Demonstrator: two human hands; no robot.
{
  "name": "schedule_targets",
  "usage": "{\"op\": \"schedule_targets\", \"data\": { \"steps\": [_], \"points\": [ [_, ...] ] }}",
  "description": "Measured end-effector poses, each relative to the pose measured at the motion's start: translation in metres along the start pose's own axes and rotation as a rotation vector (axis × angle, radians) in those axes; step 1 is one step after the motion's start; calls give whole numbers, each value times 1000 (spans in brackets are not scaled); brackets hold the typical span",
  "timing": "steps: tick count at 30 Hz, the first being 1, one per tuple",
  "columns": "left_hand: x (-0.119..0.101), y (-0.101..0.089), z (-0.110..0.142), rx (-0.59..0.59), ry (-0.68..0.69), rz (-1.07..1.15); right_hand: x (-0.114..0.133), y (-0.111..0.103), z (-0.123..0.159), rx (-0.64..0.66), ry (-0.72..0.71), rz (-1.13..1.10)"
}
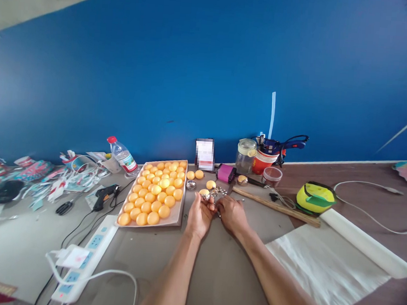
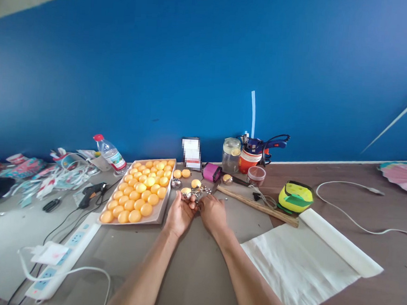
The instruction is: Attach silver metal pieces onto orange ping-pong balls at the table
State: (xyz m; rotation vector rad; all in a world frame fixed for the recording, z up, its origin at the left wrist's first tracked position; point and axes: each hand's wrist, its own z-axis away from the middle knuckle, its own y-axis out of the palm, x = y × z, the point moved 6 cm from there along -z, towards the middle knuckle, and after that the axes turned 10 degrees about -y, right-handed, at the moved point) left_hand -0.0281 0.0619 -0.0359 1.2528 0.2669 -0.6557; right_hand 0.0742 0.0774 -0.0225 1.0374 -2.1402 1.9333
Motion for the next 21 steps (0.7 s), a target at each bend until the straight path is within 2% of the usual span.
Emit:
{"op": "schedule_targets", "data": {
  "steps": [4, 10, 14, 18, 21],
  "points": [
    [-1, 0, 0, 1, -4, -5, -2, -3, 0, 10, -23, -26],
    [-1, 1, 1, 29, -9, 12, 3, -3, 2, 116, -133, -2],
    [0, 2, 1, 24, -14, -7, 6, 1, 3, 126, -118, 58],
    [0, 1, 0, 1, -13, -6, 1, 3, 1, 37, -76, -27],
    [0, -1, 0, -23, -20, 18, -9, -3, -1, -180, -42, -256]
  ]
}}
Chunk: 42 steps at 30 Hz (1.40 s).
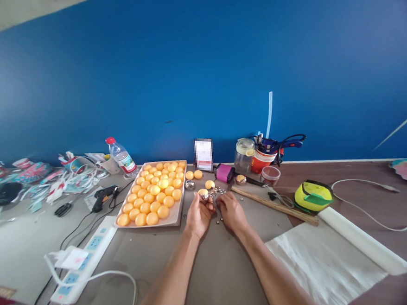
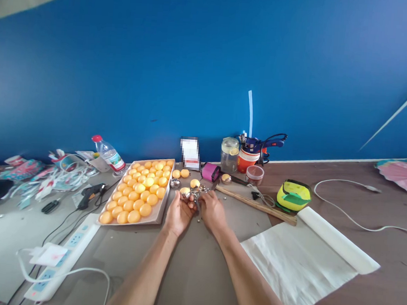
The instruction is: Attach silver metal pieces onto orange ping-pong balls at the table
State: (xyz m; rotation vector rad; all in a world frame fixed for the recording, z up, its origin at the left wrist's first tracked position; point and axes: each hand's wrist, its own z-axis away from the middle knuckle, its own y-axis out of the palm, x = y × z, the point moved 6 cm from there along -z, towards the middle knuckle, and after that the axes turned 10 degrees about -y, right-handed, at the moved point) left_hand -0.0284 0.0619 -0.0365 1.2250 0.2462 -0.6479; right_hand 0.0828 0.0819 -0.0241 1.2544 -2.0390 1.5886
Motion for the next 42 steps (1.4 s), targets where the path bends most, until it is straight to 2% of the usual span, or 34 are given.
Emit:
{"op": "schedule_targets", "data": {
  "steps": [3, 7, 11, 16, 20, 24, 29, 33, 37, 42],
  "points": [
    [0, 0, 1, -14, -10, 14, -6, -8, -2, -195, 25, -274],
    [1, 3, 1, 4, -16, 5, -10, -3, -3, -239, 216, -693],
    [2, 4, 1, 19, -12, -7, 1, -1, -3, -258, 253, -1007],
    [3, 4, 1, 38, -11, -23, 3, -2, -2, -224, 274, -1040],
    [3, 4, 1, 49, 1, -34, -2, -3, -2, -292, 274, -1084],
    [5, 4, 0, 58, -2, -48, 1, -4, -3, -359, 277, -1257],
    [5, 12, 3, 110, 7, -98, 13, -1, -3, -202, 289, -1390],
    [4, 16, 5, 147, 17, -154, 14, 0, -3, -135, 298, -1356],
    [5, 13, 3, 120, 27, -152, 13, 1, -3, -137, 284, -1250],
    [3, 12, 2, 97, 83, -144, 15, 4, -2, -76, 257, -1111]
  ]
}}
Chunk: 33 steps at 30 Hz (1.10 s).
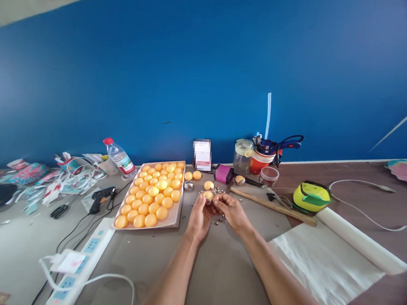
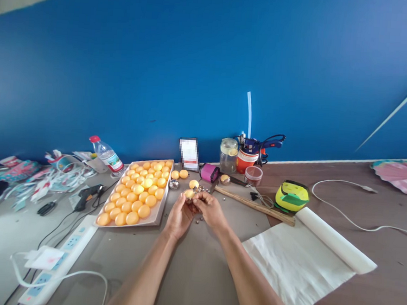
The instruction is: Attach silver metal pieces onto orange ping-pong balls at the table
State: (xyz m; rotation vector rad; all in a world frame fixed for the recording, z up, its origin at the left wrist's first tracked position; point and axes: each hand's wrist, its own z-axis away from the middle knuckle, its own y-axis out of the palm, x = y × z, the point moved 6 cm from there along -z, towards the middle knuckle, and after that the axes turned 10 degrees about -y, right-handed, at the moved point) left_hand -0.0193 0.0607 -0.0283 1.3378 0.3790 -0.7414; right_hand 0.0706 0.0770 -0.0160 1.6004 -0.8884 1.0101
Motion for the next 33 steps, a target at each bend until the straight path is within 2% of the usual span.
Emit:
{"op": "schedule_targets", "data": {
  "steps": [7, 24, 28, 33],
  "points": [
    [1, 0, 1, -18, 44, -81, -3, 1, 1, 46, 32, 32],
    [2, -5, 1, -53, 85, -134, -8, 0, 1, 48, 37, 43],
    [3, -11, 2, -98, 110, -164, -12, 1, 0, 28, 17, 62],
    [4, -11, 3, -110, 111, -141, -14, 0, -1, -60, -26, 47]
  ]
}}
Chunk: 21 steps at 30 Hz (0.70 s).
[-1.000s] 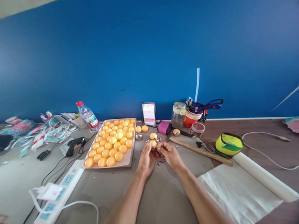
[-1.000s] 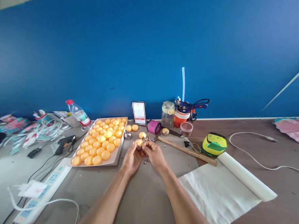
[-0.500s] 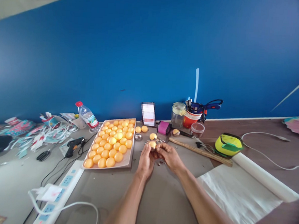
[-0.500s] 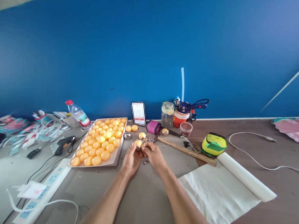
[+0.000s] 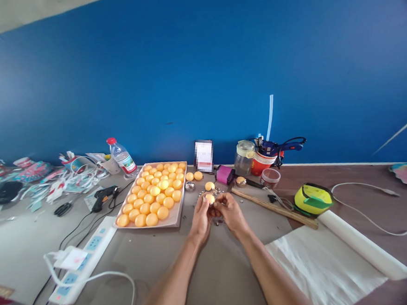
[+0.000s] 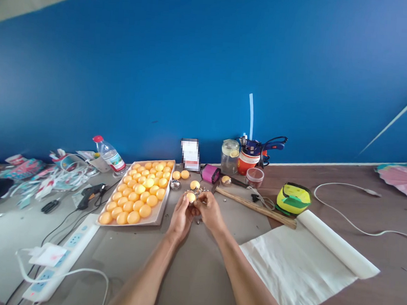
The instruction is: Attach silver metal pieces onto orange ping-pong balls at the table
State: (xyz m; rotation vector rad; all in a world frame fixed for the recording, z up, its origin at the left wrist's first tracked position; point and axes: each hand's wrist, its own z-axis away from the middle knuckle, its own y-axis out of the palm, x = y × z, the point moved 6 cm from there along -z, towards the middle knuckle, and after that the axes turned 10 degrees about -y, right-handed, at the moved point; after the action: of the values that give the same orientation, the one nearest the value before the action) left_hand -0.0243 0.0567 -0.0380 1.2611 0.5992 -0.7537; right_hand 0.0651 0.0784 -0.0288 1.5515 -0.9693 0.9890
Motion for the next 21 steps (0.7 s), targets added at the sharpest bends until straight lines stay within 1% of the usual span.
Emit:
{"op": "schedule_targets", "data": {
  "steps": [3, 5, 6, 8, 9, 10, 12, 14, 17, 21],
  "points": [
    [0, 5, 2, 48, -30, 36, 0, -2, -1, 31, 31, -6],
    [2, 7, 2, 72, -98, 87, 3, -12, -5, 7, -9, 87],
    [3, 7, 2, 73, -138, 116, 6, -19, -7, -21, -61, 190],
    [4, 6, 1, 55, -193, 169, 16, -30, -9, -56, -215, 518],
    [3, 5, 1, 46, -204, 189, 20, -31, -9, -37, -276, 695],
    [2, 5, 0, 44, -208, 205, 21, -31, -8, -9, -303, 860],
    [-1, 5, -2, 59, -210, 230, 19, -27, -5, 77, -290, 1146],
    [-3, 5, -2, 84, -217, 249, 16, -20, -1, 170, -231, 1351],
    [-4, 5, -3, 109, -224, 261, 12, -10, 4, 271, -194, 1490],
    [-3, 6, -3, 119, -223, 272, 10, -3, 7, 296, -206, 1489]
  ]
}}
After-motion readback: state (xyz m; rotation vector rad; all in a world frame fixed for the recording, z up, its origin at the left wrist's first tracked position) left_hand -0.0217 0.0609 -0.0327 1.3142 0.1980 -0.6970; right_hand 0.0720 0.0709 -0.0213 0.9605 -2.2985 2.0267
